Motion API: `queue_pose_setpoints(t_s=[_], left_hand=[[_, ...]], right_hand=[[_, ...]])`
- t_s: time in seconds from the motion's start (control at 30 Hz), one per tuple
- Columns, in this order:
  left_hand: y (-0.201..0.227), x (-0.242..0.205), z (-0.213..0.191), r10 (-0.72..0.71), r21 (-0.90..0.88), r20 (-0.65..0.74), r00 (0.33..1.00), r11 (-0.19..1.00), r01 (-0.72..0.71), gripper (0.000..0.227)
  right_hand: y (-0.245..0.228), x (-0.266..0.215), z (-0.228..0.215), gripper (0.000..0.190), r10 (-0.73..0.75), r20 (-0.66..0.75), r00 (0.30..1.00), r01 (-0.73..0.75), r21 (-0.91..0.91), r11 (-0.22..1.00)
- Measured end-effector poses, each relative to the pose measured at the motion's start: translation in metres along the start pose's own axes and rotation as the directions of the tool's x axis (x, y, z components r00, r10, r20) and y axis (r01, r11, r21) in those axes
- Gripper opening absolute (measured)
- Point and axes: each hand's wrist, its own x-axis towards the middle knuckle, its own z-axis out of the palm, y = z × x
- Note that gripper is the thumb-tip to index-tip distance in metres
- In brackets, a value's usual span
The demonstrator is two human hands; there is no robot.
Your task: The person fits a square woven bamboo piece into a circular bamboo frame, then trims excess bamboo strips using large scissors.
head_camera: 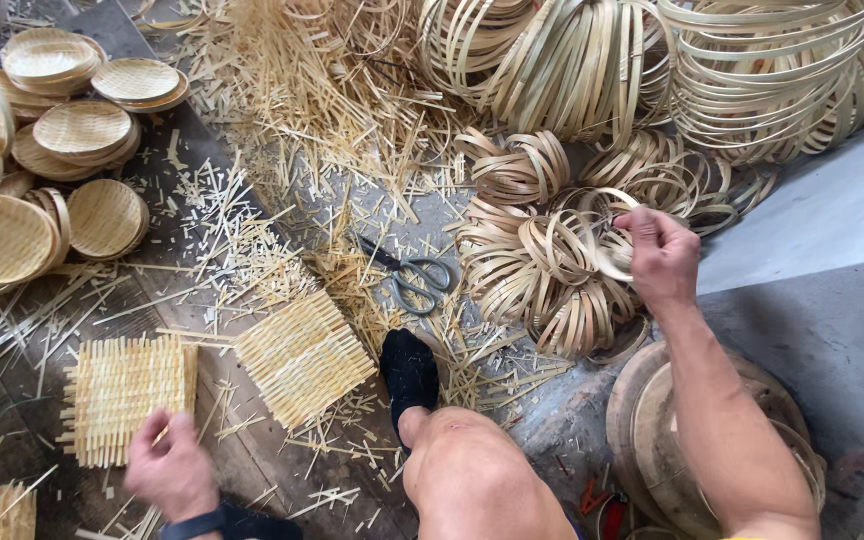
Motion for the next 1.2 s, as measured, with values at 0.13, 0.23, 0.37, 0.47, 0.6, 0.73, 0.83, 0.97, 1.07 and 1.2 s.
queue_pose_setpoints(t_s=[0.13,0.23,0.37,0.47,0.6,0.73,0.83,0.97,1.07,1.2], left_hand=[[0.081,-0.04,0.054,0.076,-0.077,0.402,0.912,0.996,-0.049,0.031],[0.126,-0.065,0.1,0.03,-0.357,0.75,0.66,0.859,0.367,0.05],[0.135,-0.06,0.11,0.128,-0.624,0.781,0.611,0.194,0.757,0.039],[0.122,-0.051,0.101,0.069,-0.695,0.713,0.698,-0.058,0.716,0.03],[0.111,-0.052,0.099,-0.025,-0.778,0.616,0.787,-0.175,0.604,0.026],[0.12,-0.063,0.089,0.016,-0.692,0.713,0.701,-0.139,0.708,0.027],[0.137,-0.046,0.071,-0.067,-0.575,0.809,0.584,0.116,0.81,0.047],[0.167,-0.009,0.069,-0.123,-0.286,0.908,0.401,0.518,0.806,0.071],[0.185,-0.008,0.071,-0.151,-0.179,0.932,0.33,0.6,0.78,0.075],[0.196,-0.018,0.062,-0.242,-0.148,0.909,0.34,0.576,0.804,0.087]], right_hand=[[-0.029,-0.026,0.064,0.044,0.183,0.376,0.908,-0.409,0.706,0.579],[-0.046,-0.051,0.137,0.043,0.063,0.674,0.737,-0.648,0.676,0.351],[-0.066,-0.073,0.205,0.048,-0.003,0.826,0.564,-0.754,0.517,0.405],[-0.078,-0.088,0.227,0.044,0.208,0.762,0.613,-0.729,0.444,0.522],[-0.087,-0.113,0.243,0.027,0.173,0.8,0.574,-0.625,0.292,0.724],[-0.094,-0.113,0.248,0.025,0.15,0.694,0.704,-0.343,0.148,0.928],[-0.113,-0.095,0.241,0.028,-0.304,0.715,0.629,0.311,0.127,0.942],[-0.157,-0.085,0.242,0.034,-0.655,0.723,0.218,0.616,0.419,0.667],[-0.189,-0.085,0.252,0.019,-0.631,0.774,0.052,0.725,0.405,0.557],[-0.211,-0.089,0.271,0.019,-0.642,0.766,0.012,0.942,0.206,0.263]])
